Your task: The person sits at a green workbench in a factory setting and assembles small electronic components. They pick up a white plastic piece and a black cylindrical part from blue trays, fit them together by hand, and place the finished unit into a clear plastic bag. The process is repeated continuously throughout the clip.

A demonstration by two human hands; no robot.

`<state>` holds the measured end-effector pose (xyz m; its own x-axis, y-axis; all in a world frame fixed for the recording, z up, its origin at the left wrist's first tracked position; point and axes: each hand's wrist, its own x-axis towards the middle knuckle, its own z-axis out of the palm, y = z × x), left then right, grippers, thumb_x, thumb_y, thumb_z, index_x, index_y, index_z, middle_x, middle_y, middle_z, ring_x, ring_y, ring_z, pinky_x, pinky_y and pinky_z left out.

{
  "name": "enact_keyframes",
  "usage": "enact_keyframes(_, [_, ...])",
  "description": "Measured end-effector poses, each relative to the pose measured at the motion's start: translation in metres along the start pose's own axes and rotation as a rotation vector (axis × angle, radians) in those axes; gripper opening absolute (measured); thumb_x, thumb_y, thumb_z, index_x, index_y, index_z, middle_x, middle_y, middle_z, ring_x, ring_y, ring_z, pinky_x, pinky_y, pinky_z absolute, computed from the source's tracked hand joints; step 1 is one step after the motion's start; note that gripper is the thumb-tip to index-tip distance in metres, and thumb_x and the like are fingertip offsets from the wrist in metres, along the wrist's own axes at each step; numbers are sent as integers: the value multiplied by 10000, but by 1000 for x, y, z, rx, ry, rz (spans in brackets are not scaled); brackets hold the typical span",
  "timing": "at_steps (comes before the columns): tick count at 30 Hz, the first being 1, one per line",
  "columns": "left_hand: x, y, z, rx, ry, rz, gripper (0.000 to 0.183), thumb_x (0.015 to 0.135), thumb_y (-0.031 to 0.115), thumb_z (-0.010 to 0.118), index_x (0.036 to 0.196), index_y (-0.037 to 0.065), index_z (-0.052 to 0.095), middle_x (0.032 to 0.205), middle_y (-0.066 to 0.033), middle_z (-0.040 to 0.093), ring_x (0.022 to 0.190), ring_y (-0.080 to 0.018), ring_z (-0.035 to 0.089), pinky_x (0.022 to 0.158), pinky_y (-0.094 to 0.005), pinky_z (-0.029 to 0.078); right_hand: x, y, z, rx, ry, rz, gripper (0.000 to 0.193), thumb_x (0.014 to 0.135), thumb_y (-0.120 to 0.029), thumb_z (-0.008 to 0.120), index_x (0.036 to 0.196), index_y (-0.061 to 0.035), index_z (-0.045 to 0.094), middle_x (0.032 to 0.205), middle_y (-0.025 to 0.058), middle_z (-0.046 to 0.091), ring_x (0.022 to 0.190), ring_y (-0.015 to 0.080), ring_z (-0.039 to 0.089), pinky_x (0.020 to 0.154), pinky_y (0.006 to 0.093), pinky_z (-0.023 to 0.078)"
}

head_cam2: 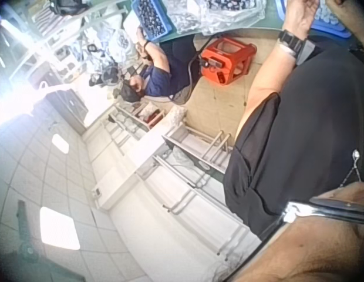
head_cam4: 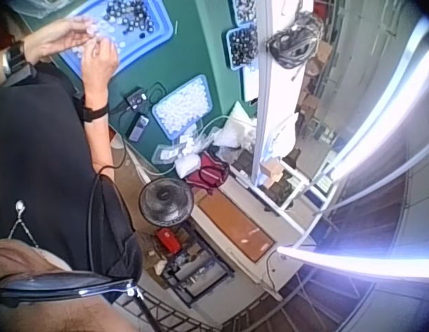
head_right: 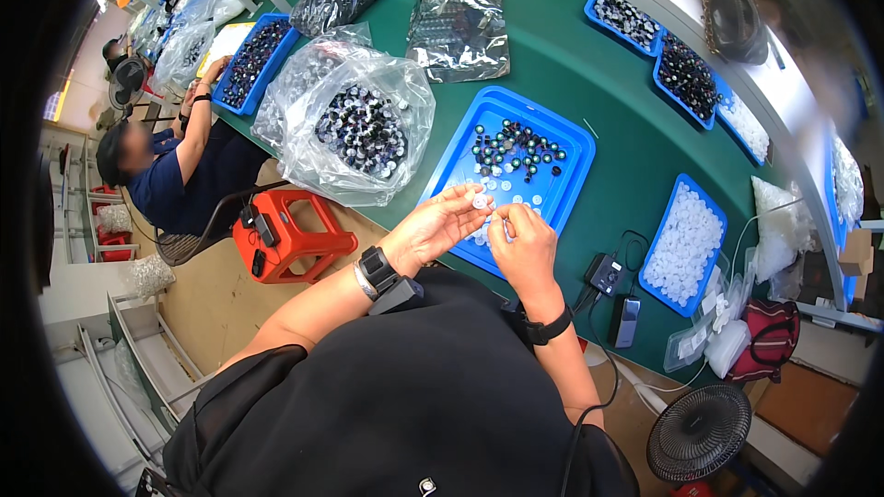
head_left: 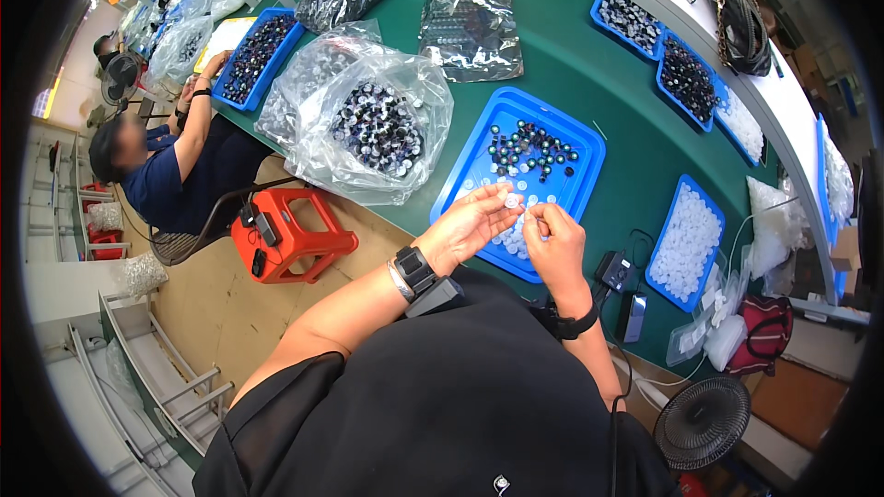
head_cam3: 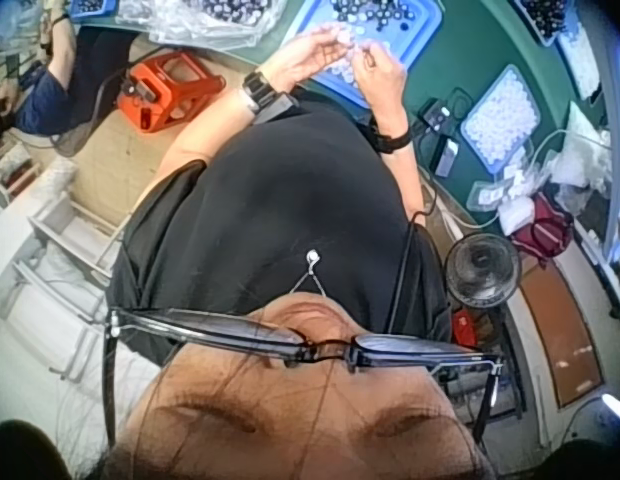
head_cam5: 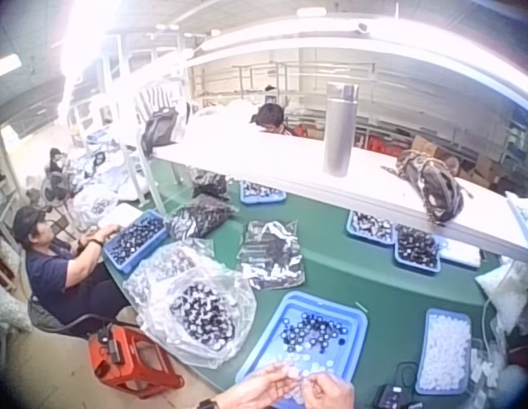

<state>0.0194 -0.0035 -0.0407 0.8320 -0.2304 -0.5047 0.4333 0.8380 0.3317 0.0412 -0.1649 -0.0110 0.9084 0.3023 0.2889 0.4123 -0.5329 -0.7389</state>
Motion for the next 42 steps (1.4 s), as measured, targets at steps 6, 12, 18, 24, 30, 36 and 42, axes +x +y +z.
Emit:
enact_keyframes(6, [1, -2, -3, 5, 7, 10, 222, 909, 96, 575, 1119, 45, 525, 1076, -119, 610, 1015, -215, 605, 891, -316, 510, -2, -1, 0, -17, -8, 37, 80, 734, -52, 642, 704, -50, 568, 604, 60, 539, 509, 196, 520, 482, 326, 414])
enact_keyframes(12, [-1, -3, -1, 36, 30, 20, 240, 900, 103, 593, 1126, 51, 529, 1081, -110, 612, 1001, -198, 607, 884, -306, 504, -3, 1, 0, -9, -18, 67, 81, 744, -59, 642, 702, -48, 574, 591, 64, 539, 494, 193, 517, 473, 325, 406])
enact_keyframes(18, [-5, -4, 7, 145, 36, 13, 283, 888, 117, 618, 1148, 55, 525, 1082, -85, 611, 967, -160, 602, 860, -278, 494, -4, 0, 2, 67, 0, 153, 49, 754, -63, 647, 741, -45, 603, 568, 53, 512, 478, 166, 486, 463, 310, 383])
enact_keyframes(24, [-4, -8, 2, 99, 16, 5, 290, 886, 113, 621, 1148, 39, 520, 1058, -79, 612, 963, -154, 599, 852, -274, 495, -5, 1, 4, 53, 7, 143, 44, 754, -61, 652, 742, -46, 612, 562, 45, 508, 472, 156, 476, 460, 307, 375])
enact_keyframes(30, [-3, -11, -3, 48, 6, -1, 271, 883, 94, 617, 1130, 30, 527, 1031, -82, 621, 933, -156, 610, 833, -273, 507, -6, -1, 5, 36, 10, 143, 41, 759, -66, 655, 742, -47, 623, 577, 47, 532, 474, 152, 485, 457, 302, 378])
enact_keyframes(36, [-5, -13, -3, 82, 11, -10, 247, 886, 106, 617, 1107, 37, 532, 1014, -65, 620, 924, -149, 606, 829, -270, 505, -8, -2, 5, -29, -1, 107, 60, 763, -73, 659, 739, -43, 613, 618, 72, 581, 501, 184, 543, 473, 320, 421])
enact_keyframes(42, [-7, -18, -3, 179, 52, 10, 248, 884, 111, 623, 1108, 58, 530, 1006, -43, 617, 919, -127, 599, 783, -250, 491, -12, 3, 6, -74, -64, 45, 52, 810, -85, 618, 802, -34, 607, 729, 123, 632, 647, 294, 621, 566, 381, 479])
